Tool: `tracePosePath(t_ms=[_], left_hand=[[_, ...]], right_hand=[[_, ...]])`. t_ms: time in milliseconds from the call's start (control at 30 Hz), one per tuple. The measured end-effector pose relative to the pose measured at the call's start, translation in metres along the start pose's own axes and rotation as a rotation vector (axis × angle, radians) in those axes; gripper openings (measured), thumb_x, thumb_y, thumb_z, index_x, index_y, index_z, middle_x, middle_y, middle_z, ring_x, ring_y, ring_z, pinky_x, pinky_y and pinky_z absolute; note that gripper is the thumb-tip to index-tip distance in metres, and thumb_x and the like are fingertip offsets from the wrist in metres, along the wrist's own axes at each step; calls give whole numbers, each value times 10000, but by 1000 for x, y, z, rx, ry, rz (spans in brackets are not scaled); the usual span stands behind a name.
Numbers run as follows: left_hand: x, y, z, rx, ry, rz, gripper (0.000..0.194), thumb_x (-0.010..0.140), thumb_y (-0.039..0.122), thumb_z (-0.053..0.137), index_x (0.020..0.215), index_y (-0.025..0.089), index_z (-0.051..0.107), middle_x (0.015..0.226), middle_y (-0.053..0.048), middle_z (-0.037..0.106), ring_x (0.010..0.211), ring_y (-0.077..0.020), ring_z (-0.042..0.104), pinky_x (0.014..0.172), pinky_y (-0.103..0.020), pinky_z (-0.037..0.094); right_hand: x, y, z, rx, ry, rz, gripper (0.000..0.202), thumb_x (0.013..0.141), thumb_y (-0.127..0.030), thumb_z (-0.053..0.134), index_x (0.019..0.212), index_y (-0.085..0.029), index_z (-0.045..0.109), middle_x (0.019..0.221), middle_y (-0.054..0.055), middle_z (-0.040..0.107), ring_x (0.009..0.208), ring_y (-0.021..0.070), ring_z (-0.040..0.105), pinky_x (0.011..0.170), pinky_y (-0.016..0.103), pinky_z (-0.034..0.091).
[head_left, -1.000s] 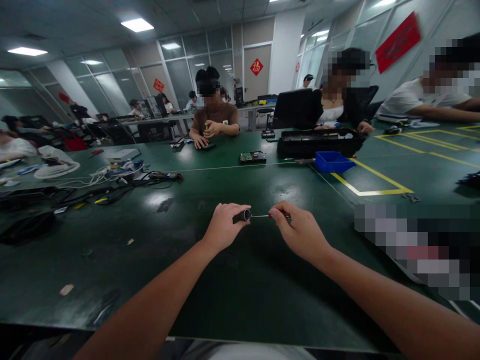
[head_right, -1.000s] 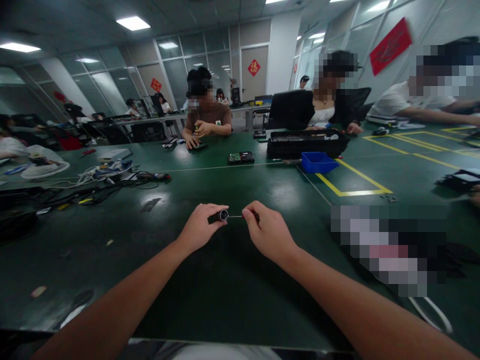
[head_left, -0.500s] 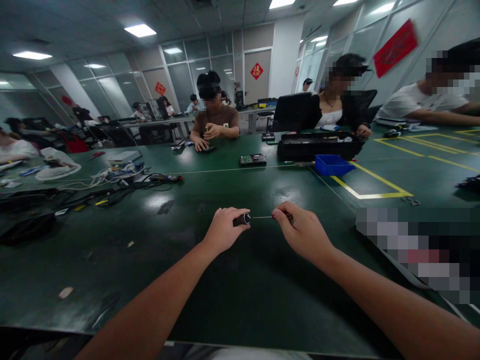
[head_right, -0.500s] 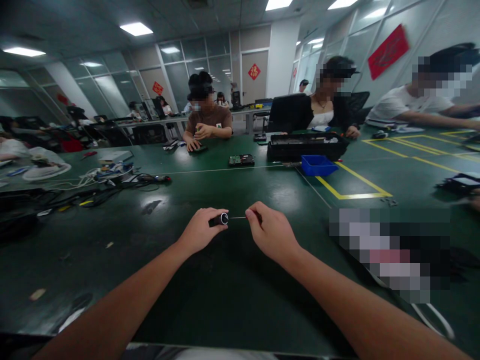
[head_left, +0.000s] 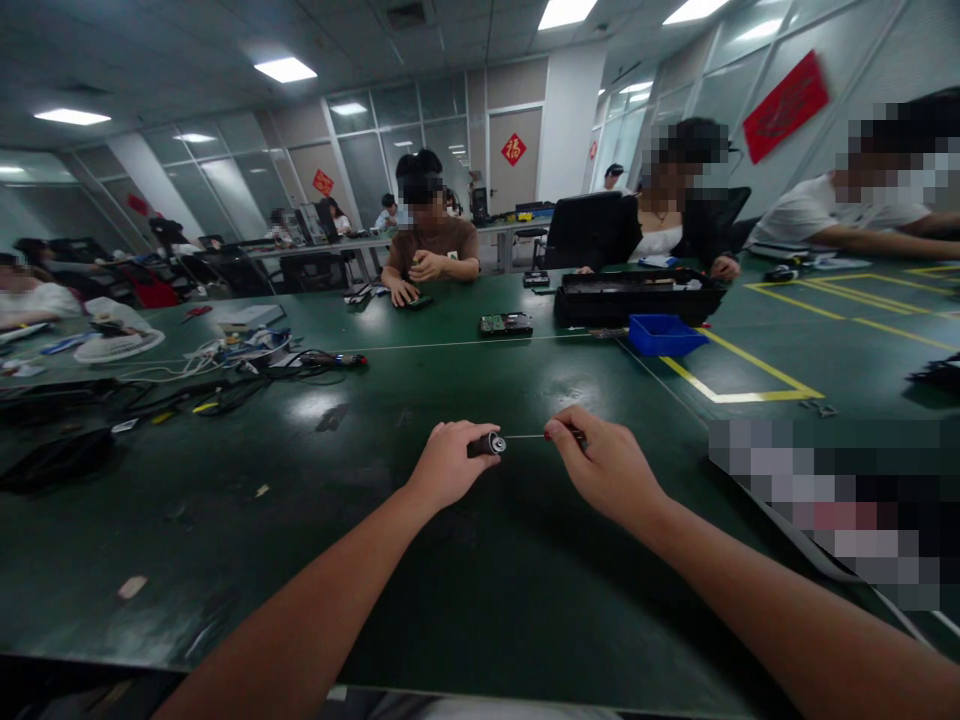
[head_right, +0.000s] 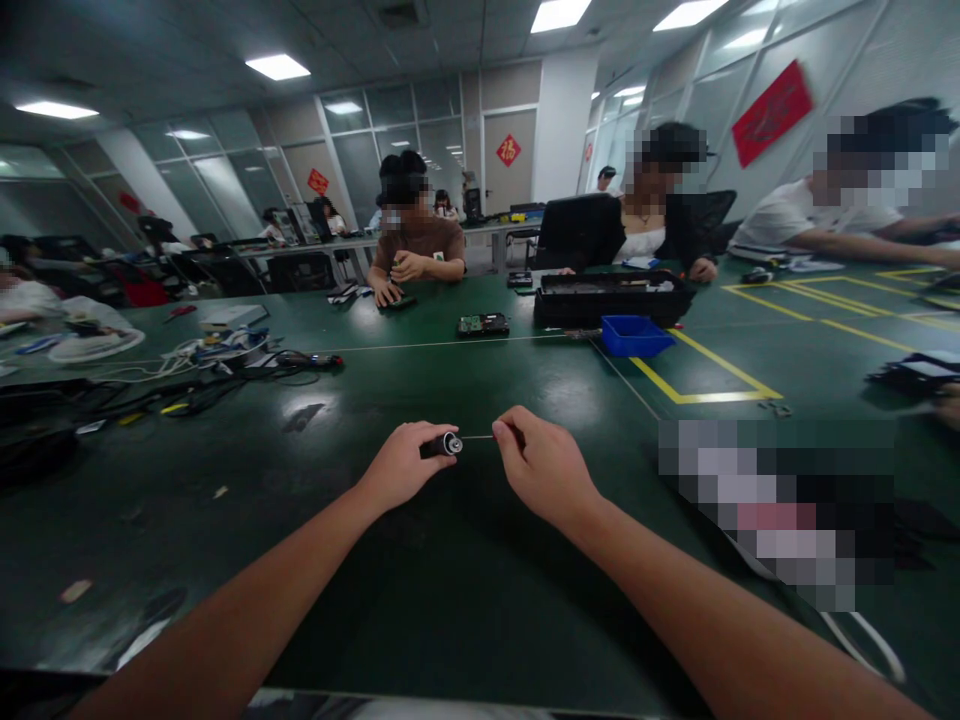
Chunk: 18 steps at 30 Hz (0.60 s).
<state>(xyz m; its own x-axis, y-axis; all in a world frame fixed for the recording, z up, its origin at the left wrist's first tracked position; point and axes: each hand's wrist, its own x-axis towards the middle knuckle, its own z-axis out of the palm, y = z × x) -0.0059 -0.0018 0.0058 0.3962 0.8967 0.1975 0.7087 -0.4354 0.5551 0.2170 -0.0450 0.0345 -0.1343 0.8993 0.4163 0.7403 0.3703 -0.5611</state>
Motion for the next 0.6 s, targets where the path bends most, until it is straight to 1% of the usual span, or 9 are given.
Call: tracePosePath(t_ms=[133, 200, 267, 333, 433, 467, 533, 600], left_hand=[[0, 0, 0, -5, -12, 4, 385, 848, 319, 718, 1228, 300, 663, 1111, -26, 691, 1031, -242, 596, 981, -440, 415], [0, 0, 0, -8, -6, -7, 383, 843, 298, 721, 1221, 303, 664, 1099, -23, 687, 1026, -239, 599, 972, -429, 427], [0, 0, 0, -42, 16, -22, 354, 835, 264, 723, 1185, 288, 672, 1090, -21, 680, 1022, -230, 604, 955, -401, 447], [1, 0, 1, -96, 47, -36, 316, 834, 235, 717, 1145, 262, 665, 1105, -25, 670, 1030, -220, 608, 940, -372, 465], [0, 0, 1, -159, 79, -59, 294, 861, 222, 676, 1149, 239, 616, 1135, -39, 659, 1048, -217, 611, 942, -364, 480], [0, 1, 2, -171, 72, -69, 298, 876, 222, 653, 1168, 239, 596, 1145, -44, 655, 1054, -219, 613, 940, -367, 485], [-2, 3, 3, -176, 33, -80, 328, 904, 212, 600, 1227, 248, 553, 1176, -56, 644, 1068, -222, 615, 929, -372, 496], [-2, 7, 6, -138, -11, -73, 387, 905, 228, 599, 1282, 257, 519, 1214, -70, 630, 1086, -236, 614, 922, -381, 502]], right_hand=[[0, -2, -1, 15, -13, -12, 241, 977, -333, 454, 888, -207, 639, 672, 4, 631, 589, 169, 583, 549, 290, 405], [0, -1, 0, 12, -27, -16, 236, 975, -330, 457, 882, -208, 637, 672, 5, 634, 585, 168, 584, 552, 292, 406], [0, -1, 1, 8, -7, 1, 232, 977, -334, 454, 884, -209, 626, 672, 6, 635, 583, 172, 588, 551, 294, 406], [1, 1, 2, 39, 53, 29, 201, 975, -343, 465, 923, -208, 604, 715, 17, 659, 625, 183, 620, 573, 299, 430], [0, 1, 2, 106, 192, 58, 193, 944, -388, 544, 994, -203, 566, 825, 49, 703, 711, 202, 667, 618, 308, 473], [0, 1, 2, 114, 237, 62, 219, 927, -412, 575, 993, -204, 564, 843, 57, 711, 710, 204, 669, 609, 305, 476], [-1, 0, 0, 105, 303, 70, 262, 899, -459, 617, 961, -207, 581, 846, 62, 717, 648, 190, 650, 556, 294, 456], [-2, -1, -1, 86, 355, 63, 280, 887, -487, 630, 922, -211, 607, 822, 55, 714, 579, 169, 615, 518, 287, 431]])
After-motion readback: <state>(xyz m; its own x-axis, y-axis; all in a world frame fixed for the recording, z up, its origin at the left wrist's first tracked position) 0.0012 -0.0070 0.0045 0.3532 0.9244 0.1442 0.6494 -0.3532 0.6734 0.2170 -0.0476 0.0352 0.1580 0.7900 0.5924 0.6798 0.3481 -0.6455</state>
